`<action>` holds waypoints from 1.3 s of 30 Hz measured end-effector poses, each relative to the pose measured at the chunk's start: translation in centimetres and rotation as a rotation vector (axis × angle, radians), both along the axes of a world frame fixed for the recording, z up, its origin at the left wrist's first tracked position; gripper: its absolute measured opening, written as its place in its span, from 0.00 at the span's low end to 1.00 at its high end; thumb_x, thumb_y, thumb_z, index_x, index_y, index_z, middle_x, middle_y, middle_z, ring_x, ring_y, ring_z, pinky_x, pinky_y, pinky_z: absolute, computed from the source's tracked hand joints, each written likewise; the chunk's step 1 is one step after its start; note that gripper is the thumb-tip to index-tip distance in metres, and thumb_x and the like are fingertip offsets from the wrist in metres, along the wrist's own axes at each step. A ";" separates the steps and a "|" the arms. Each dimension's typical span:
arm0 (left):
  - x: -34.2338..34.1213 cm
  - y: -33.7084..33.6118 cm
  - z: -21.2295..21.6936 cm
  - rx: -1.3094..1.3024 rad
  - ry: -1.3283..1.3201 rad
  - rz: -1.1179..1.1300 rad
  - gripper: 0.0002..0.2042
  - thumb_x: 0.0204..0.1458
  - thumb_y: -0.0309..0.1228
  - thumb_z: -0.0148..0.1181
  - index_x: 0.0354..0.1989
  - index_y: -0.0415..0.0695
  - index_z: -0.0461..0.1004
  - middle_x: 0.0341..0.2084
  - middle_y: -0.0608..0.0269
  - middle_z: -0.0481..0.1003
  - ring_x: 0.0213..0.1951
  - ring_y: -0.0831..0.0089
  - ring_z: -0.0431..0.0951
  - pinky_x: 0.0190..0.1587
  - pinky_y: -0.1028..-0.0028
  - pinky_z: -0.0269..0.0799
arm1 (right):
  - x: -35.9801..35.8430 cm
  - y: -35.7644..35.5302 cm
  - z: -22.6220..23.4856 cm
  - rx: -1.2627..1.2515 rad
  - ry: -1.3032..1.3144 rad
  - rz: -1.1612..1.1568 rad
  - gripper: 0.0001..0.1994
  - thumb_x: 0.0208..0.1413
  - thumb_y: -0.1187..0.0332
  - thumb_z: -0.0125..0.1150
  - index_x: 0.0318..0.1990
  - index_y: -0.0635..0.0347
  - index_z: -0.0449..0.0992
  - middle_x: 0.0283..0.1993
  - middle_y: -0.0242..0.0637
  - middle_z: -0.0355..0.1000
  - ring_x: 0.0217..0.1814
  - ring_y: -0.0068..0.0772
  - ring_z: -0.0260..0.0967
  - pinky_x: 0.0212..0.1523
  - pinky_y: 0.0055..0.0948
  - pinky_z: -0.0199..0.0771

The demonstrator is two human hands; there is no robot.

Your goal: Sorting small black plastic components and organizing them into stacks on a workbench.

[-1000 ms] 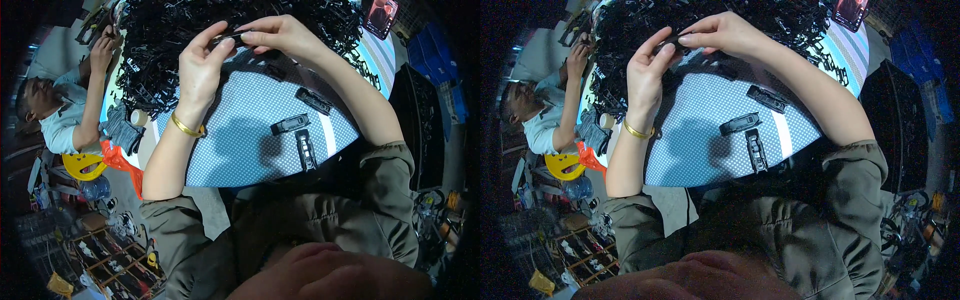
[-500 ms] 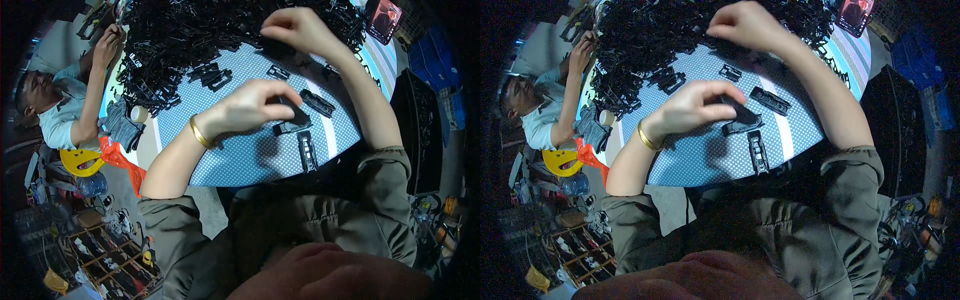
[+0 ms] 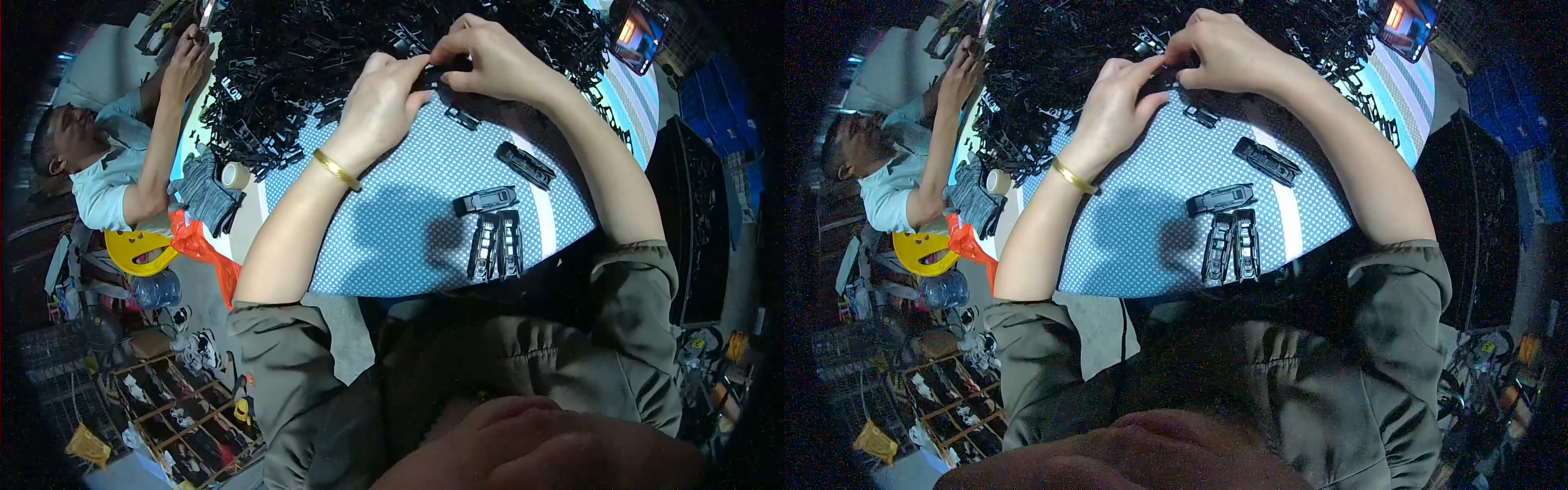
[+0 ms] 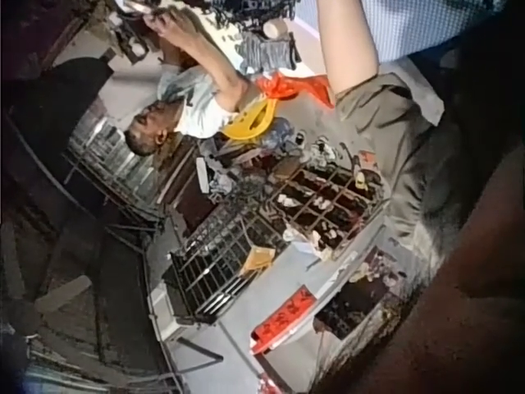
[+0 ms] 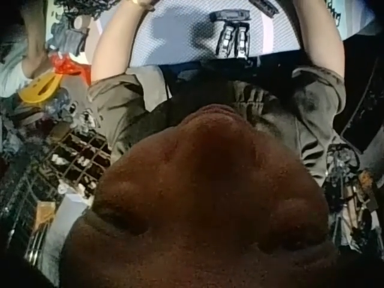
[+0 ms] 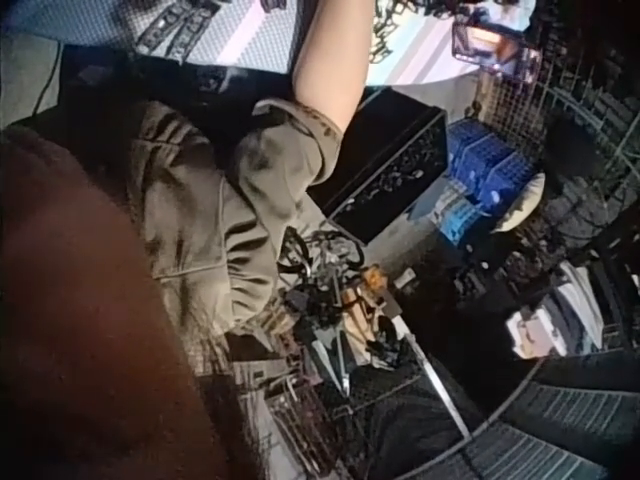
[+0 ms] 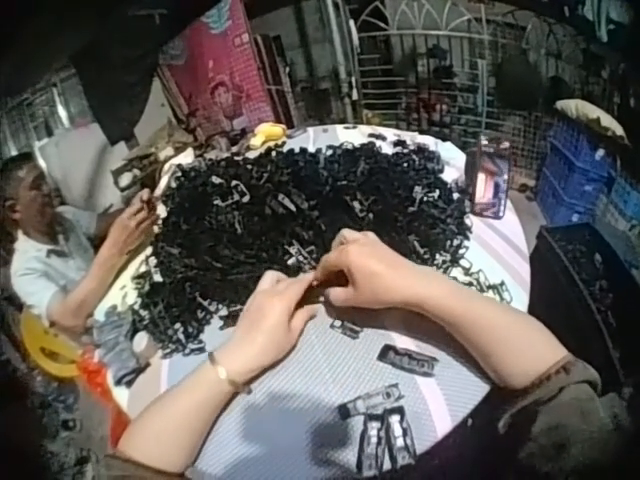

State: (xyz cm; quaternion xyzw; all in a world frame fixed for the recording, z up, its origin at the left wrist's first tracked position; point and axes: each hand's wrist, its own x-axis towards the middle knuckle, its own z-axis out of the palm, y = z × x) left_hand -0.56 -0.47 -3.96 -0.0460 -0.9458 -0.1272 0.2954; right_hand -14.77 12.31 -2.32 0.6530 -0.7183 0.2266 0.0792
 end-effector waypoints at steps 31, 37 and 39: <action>2.5 1.1 2.6 0.754 -0.609 -0.010 0.13 0.43 0.22 0.56 0.39 0.32 0.66 0.20 0.59 0.72 0.21 0.79 0.73 0.25 0.81 0.68 | 0.4 1.8 1.4 0.380 -0.023 -0.153 0.20 0.36 0.76 0.62 0.43 0.60 0.70 0.38 0.42 0.68 0.43 0.43 0.66 0.45 0.33 0.68; 2.3 0.5 3.2 0.879 -0.435 0.019 0.14 0.46 0.25 0.57 0.41 0.35 0.66 0.24 0.63 0.72 0.24 0.81 0.74 0.28 0.84 0.72 | -0.1 1.9 2.1 0.231 0.031 -0.081 0.17 0.38 0.76 0.62 0.40 0.62 0.70 0.36 0.41 0.69 0.40 0.38 0.69 0.41 0.30 0.71; 2.2 0.6 3.2 0.963 -0.426 0.027 0.13 0.47 0.24 0.56 0.41 0.35 0.66 0.25 0.60 0.73 0.26 0.79 0.75 0.30 0.84 0.73 | -0.2 1.7 3.2 0.122 -0.224 -0.052 0.13 0.40 0.75 0.62 0.37 0.64 0.71 0.30 0.38 0.70 0.33 0.31 0.70 0.35 0.26 0.73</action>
